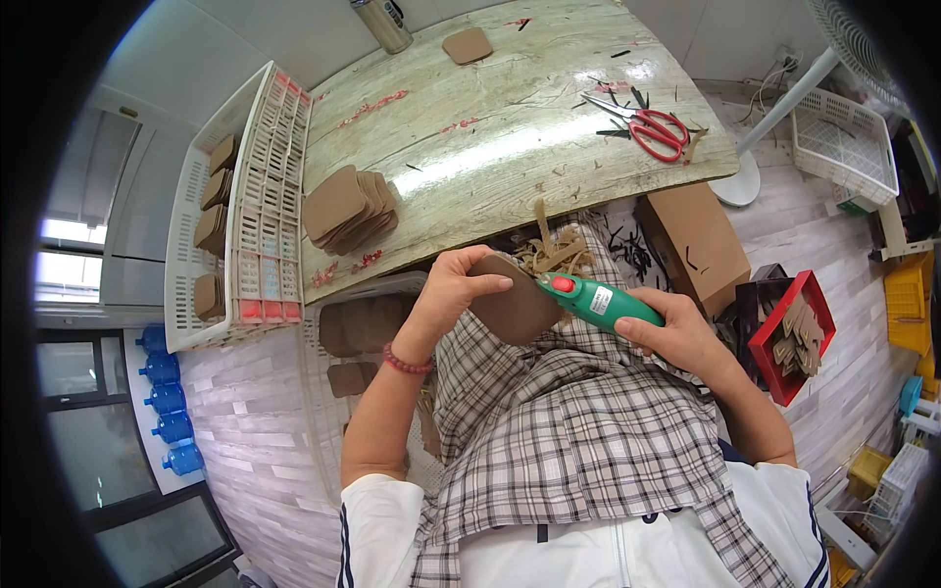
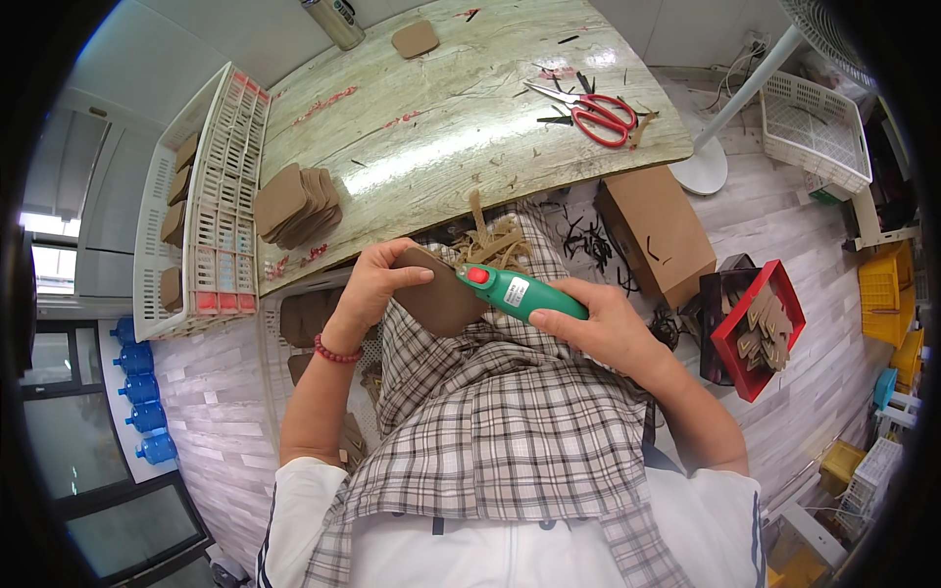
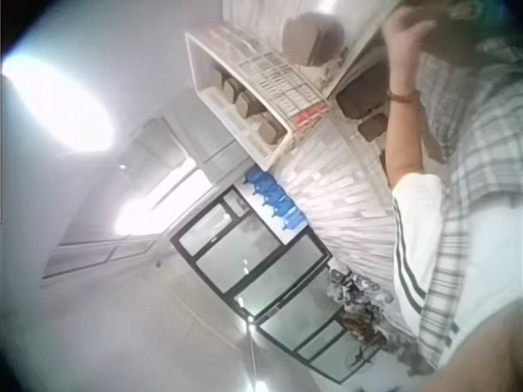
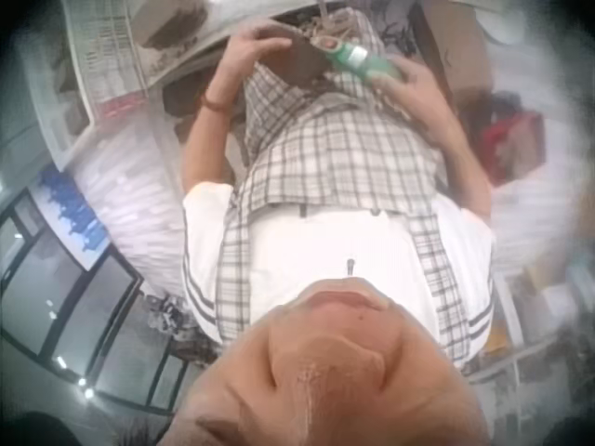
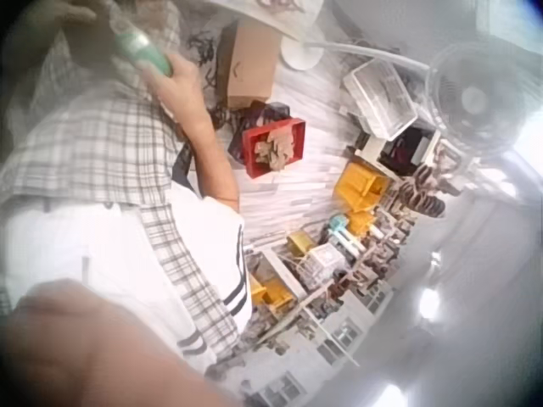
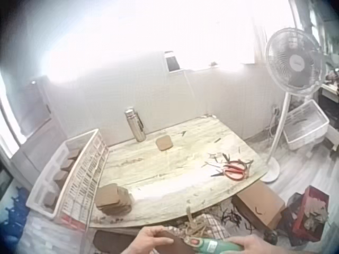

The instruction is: The person uses a green rotary tool to trim the edges of small brown cardboard pieces one by one. They pick up each piece from a stack, smooth the edges with the tool, and place the finished piece into a white basket.

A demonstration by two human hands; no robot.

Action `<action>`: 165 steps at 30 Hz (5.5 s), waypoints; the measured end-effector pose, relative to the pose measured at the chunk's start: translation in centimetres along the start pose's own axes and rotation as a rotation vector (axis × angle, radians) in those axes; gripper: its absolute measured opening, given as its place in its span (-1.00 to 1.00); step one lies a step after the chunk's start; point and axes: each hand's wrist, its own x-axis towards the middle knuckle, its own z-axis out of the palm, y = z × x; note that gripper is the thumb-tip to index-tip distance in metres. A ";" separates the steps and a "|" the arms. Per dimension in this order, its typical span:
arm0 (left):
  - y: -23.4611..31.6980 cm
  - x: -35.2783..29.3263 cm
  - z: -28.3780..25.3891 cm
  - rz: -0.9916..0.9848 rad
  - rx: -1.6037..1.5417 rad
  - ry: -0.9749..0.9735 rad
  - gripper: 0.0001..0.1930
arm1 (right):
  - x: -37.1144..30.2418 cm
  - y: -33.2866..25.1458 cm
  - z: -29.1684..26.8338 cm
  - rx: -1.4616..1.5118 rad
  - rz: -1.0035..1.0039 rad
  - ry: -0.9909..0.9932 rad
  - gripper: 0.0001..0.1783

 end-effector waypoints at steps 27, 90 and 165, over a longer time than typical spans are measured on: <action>4.1 -2.2 -22.4 0.353 -0.441 0.715 -0.77 | 5.6 -2.1 1.5 0.120 -0.110 0.144 -0.68; 5.0 4.9 -18.0 0.023 1.307 0.475 0.45 | 29.2 -6.9 9.3 -0.309 -0.156 0.128 -0.41; -23.2 -20.8 -15.4 0.033 -0.690 1.055 0.01 | 23.2 -0.7 -3.8 -0.069 0.050 0.218 -0.58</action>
